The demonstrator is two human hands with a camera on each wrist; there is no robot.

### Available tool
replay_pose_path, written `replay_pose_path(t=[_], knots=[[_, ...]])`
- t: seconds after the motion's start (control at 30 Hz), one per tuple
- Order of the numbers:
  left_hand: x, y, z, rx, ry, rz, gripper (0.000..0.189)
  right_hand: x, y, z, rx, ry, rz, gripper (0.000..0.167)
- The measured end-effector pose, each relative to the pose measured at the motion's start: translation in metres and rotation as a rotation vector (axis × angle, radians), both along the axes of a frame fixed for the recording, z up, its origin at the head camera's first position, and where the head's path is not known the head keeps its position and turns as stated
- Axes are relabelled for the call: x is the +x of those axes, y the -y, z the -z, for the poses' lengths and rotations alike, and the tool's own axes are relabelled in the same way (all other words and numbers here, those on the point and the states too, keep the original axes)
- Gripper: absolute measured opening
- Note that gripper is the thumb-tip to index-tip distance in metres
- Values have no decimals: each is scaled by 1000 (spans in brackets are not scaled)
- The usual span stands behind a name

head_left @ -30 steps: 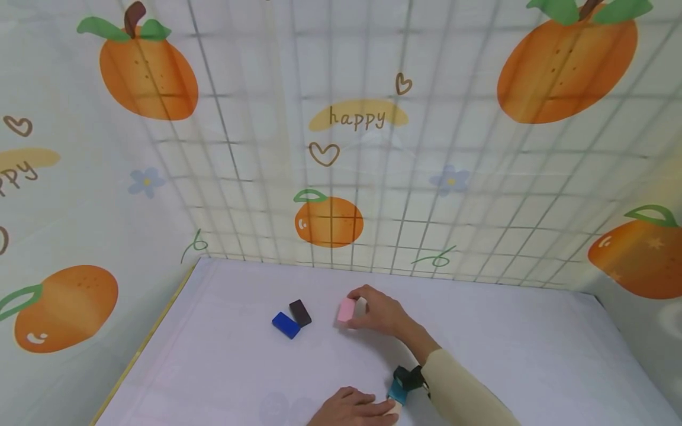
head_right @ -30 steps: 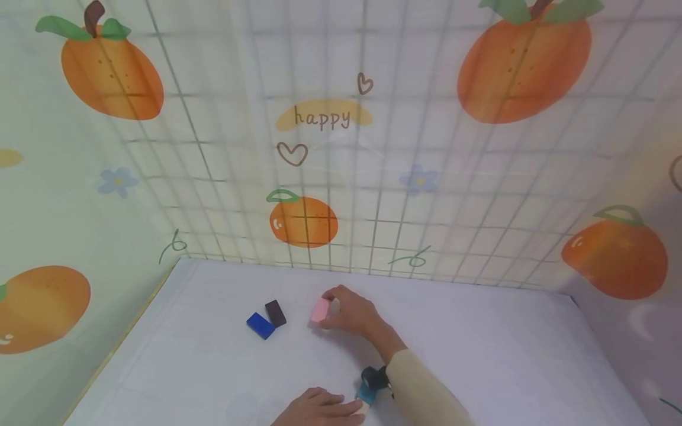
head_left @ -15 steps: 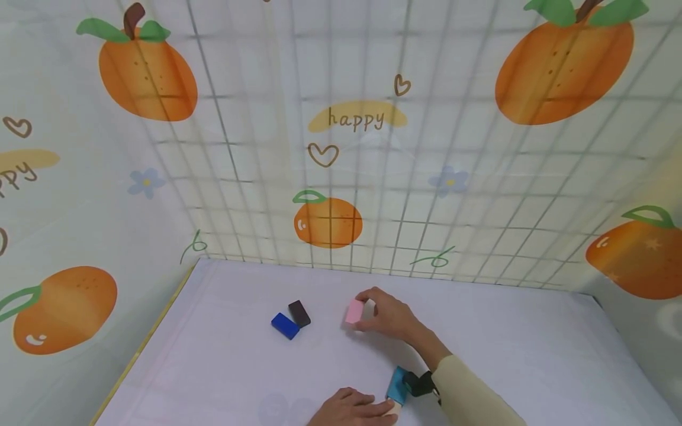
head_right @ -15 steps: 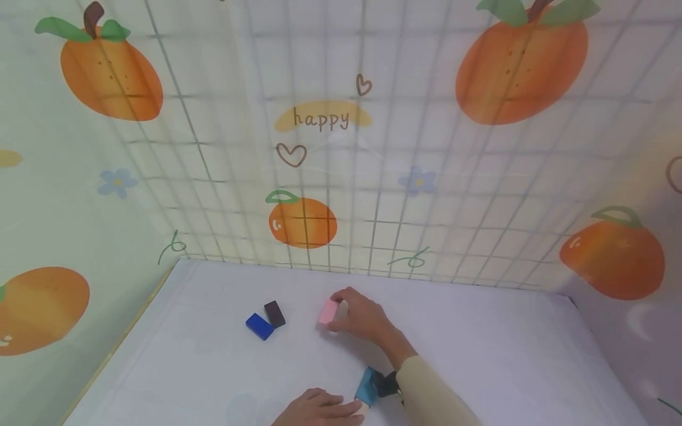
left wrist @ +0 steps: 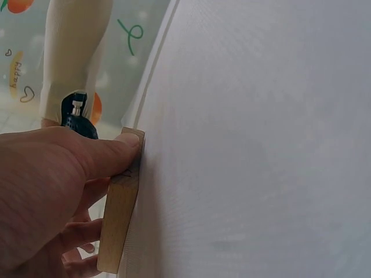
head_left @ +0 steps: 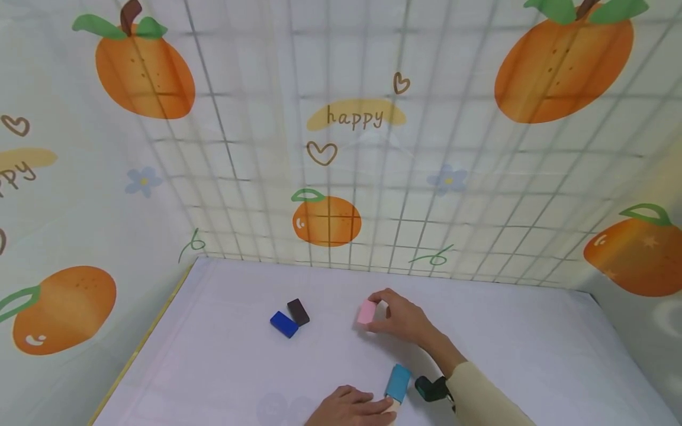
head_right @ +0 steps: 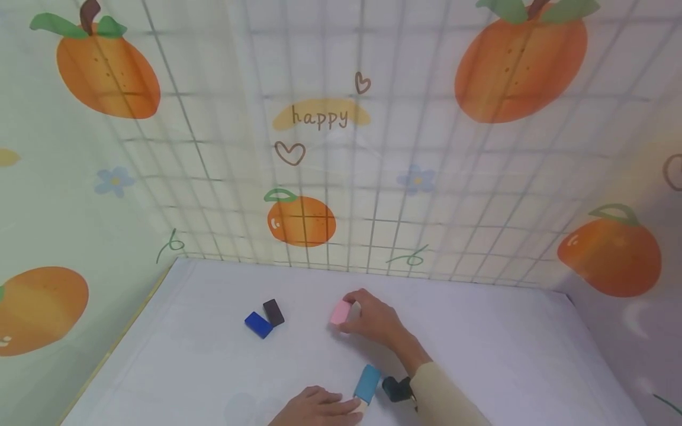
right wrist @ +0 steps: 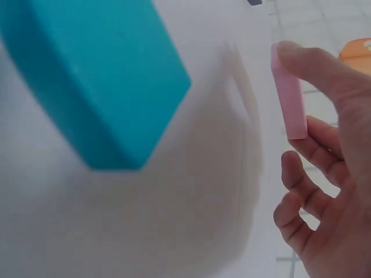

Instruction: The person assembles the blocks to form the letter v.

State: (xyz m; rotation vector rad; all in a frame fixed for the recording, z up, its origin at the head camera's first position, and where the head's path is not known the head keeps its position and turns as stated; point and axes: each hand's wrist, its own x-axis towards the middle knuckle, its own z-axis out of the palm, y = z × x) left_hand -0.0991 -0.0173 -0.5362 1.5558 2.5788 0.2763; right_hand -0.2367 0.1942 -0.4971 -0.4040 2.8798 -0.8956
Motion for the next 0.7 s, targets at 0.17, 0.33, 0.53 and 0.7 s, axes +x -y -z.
replay_pose_path(t=[0.17,0.33,0.53,0.7], knots=[[2,-1,0,-4,18,-18,59,4,-9,1,-11,-5,8,60],[3,-2,-1,4,16,-31,58,8,-16,3,0,-17,7,59],[3,-2,-3,3,21,-31,57,14,-21,7,10,-25,27,58],[4,-2,-5,-5,41,-34,57,19,-23,9,12,-24,41,58]])
